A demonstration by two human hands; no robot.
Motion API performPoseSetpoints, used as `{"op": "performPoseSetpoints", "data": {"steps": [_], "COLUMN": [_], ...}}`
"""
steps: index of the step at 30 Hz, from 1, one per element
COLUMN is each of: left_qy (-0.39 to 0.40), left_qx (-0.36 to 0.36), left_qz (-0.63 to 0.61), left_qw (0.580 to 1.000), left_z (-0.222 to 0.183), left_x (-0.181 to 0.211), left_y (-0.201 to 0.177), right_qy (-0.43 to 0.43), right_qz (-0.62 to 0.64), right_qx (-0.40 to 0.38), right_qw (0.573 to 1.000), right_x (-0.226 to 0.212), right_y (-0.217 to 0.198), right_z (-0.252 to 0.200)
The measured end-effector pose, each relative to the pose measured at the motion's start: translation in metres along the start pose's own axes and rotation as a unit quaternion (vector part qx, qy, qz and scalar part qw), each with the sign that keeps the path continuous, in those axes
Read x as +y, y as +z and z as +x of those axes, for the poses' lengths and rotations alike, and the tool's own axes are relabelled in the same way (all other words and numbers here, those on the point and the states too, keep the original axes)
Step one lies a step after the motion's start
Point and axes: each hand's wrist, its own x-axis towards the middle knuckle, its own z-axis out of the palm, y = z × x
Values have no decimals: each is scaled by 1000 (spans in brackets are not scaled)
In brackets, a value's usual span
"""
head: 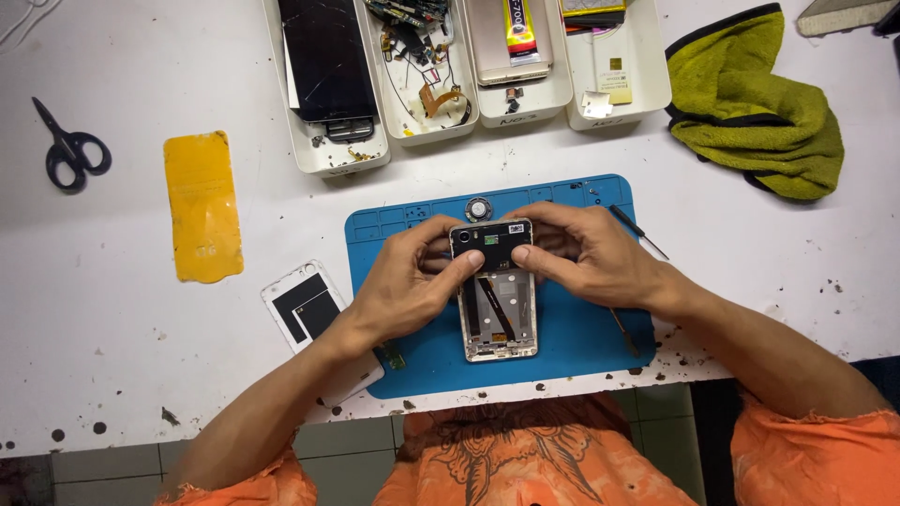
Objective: Reassemble internal components of a mobile phone by installing the motherboard cover and the battery.
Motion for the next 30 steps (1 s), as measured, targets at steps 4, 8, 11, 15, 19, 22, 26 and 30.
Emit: {"op": "performPoseSetpoints", "data": {"steps": [4, 8, 11, 15, 19, 22, 26, 30], "left_qy": [84, 130, 129, 119, 112, 100, 102, 131], "left_qx": [33, 7, -18, -26, -26, -33, -49, -81], "left_qz": [153, 324, 424, 507, 502, 501, 514, 514], "left_qw": [984, 937, 896, 854, 857, 859, 851, 844], "left_z": [-3, -3, -5, -6, -6, -6, -8, -7], "left_x": [8, 15, 14, 15, 11, 9, 9, 15], "left_y": [-10, -14, -12, -8, -8, -8, -13, -21], "right_qy": [-53, -84, -69, -61, -62, -48, -79, -116], "right_qz": [-113, -275, -334, -396, -417, -418, -434, -437], "right_qx": [21, 33, 12, -6, -11, -25, -14, -15], "right_qw": [992, 957, 940, 916, 907, 907, 898, 892], "right_x": [-3, -9, -10, -7, -3, 3, 6, 2], "right_y": [-9, -8, -8, -7, -10, -11, -12, -13], "right_z": [-1, -3, -4, -3, -1, -2, -5, -5]}}
